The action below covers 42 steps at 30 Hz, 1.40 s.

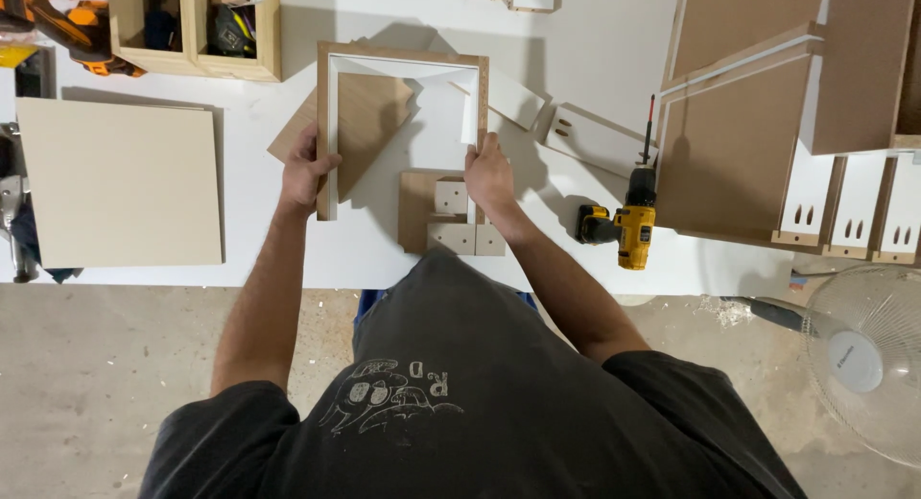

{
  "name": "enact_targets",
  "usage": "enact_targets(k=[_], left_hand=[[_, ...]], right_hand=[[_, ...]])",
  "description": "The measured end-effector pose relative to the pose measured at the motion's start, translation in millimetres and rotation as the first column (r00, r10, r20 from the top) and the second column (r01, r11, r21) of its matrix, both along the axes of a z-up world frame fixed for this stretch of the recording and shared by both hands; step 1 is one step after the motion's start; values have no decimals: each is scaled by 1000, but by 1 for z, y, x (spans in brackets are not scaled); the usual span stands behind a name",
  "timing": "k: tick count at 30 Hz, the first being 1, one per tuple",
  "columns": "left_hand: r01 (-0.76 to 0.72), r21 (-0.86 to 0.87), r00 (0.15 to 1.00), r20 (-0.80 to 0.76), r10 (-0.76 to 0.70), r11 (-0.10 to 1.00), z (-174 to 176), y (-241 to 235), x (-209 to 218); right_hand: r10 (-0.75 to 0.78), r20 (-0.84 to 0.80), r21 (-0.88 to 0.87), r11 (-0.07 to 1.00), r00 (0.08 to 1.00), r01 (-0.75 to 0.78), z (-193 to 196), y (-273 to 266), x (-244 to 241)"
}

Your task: Assemble wooden panels into a box structure using a power drill and screws

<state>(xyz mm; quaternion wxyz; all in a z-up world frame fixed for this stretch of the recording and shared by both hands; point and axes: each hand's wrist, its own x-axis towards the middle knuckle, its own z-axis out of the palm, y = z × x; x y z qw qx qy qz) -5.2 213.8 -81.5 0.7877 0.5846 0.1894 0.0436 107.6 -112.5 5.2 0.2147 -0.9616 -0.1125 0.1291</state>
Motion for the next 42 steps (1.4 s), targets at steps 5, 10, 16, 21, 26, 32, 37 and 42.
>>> enact_targets(k=[5,10,16,21,26,32,37,42], left_hand=[[13,-21,1000,8,-13,1000,5,2,4],[31,-20,999,16,-30,999,-4,7,0],[28,-48,999,31,-27,998,13,-1,1],[19,-49,999,44,-17,999,20,-3,3],[23,-38,999,39,-22,999,9,1,4],[30,46,999,20,-31,999,31,-4,6],[84,801,990,-134,41,593,68,-20,3],[138,888,896,78,-438,439,32,-162,-8]], right_hand=[[-45,-59,-19,999,997,44,-4,1,4],[-68,-190,47,996,979,78,20,3,-4],[-78,125,-50,995,989,85,-21,1,-20],[-96,219,-29,994,971,105,-35,0,-19],[-82,176,-69,993,981,95,-42,-5,-12],[-58,92,-67,996,994,65,-40,-5,-7],[-54,96,-78,995,994,62,-36,-6,-4],[-17,88,-84,996,996,24,-42,-8,-6]])
